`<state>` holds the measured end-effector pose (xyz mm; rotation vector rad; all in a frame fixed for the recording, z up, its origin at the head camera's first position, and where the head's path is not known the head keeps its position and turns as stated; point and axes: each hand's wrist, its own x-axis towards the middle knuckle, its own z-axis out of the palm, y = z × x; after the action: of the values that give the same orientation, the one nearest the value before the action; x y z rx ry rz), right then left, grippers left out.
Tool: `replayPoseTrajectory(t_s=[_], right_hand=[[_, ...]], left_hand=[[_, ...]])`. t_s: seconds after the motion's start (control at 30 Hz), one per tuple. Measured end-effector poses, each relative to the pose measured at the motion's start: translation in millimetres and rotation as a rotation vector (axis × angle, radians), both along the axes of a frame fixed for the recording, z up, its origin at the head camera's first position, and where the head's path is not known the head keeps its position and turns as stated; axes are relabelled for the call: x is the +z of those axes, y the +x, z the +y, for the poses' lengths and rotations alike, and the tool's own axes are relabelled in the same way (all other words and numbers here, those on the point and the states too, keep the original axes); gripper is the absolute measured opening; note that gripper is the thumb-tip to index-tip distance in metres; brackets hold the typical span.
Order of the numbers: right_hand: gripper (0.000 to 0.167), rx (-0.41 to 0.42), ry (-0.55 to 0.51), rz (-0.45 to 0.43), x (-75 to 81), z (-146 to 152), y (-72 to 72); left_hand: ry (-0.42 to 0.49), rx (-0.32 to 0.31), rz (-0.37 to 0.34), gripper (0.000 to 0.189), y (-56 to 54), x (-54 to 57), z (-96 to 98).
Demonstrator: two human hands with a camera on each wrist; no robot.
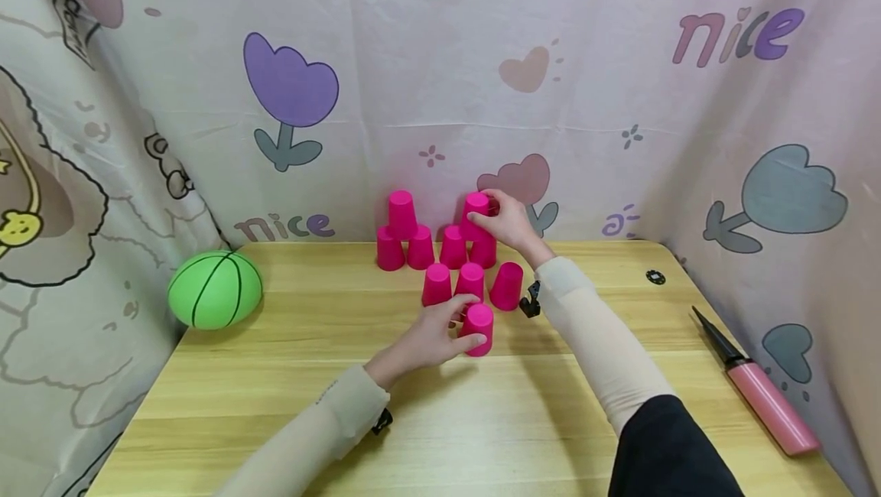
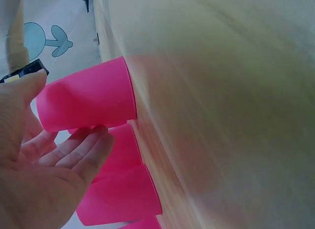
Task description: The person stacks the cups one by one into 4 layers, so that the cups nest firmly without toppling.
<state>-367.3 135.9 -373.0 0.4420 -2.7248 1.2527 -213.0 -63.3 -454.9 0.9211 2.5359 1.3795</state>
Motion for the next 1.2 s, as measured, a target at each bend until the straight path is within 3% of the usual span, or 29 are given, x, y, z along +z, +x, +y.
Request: replayPoseTrajectory(t_s=[0.57,0.7,0.97,1.2], right_hand=[[0.059,-0.004,-0.014,0.003,1.0,-1.2,-3.0],[0.067,-0.003,-0.011,-0.003,-0.7,1.7,-2.2],[0.071,0.008,-0.067,-0.017,-0.5,21.6,10.1],[0.064,0.013,-0.066,-0.012,-3.8,43.5,30.5]], left_hand=[[0.004,0.034,-0.023,0.045,3.1,7.3,1.0],[0.02,0.05,-0.011,0.044,3.2,11.9,-2.9],[0.045,0.087,0.051,0.046,-3.7,33.1,-12.7],[0.018,0.171,0.097,0.049,-18.2,62.5,-26.7]])
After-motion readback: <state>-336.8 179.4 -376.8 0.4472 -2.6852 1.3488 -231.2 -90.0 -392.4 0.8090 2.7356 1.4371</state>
